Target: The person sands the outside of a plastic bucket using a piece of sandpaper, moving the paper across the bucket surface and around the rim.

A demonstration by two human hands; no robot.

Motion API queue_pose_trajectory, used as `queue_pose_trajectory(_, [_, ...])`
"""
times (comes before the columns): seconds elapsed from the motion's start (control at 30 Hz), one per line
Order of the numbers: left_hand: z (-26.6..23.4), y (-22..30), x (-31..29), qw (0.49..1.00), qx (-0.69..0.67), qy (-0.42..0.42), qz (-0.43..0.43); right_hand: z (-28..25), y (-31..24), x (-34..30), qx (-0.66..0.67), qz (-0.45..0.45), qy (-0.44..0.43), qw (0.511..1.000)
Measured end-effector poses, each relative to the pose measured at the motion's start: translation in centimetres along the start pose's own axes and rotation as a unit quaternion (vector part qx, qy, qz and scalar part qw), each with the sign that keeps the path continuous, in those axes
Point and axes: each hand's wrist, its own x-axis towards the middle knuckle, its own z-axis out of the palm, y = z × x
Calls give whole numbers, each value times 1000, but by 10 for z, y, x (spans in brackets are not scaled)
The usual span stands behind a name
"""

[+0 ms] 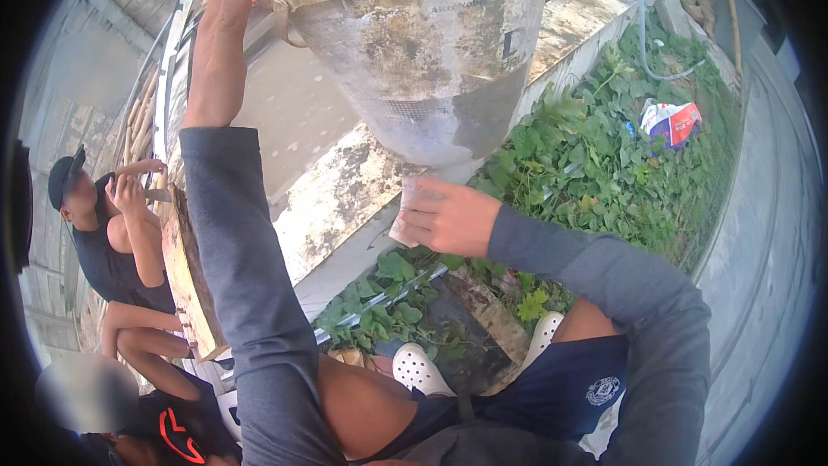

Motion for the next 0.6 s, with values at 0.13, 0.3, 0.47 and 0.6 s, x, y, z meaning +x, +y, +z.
queue_pose_trajectory(0.13, [-17,-22,8,990,125,1,67,-13,4,8,1,16,26,1000])
queue_pose_trajectory(0.3, [-14,-12,5,998,63,-3,7,-25,7,9,2,17,31,999])
queue_pose_trajectory(0.47, [-13,-18,5,990,109,35,78,-34,8,6,-24,30,7,999])
queue_pose_trajectory(0.6, [-18,-30,8,980,152,58,112,-51,12,17,-113,38,81,990])
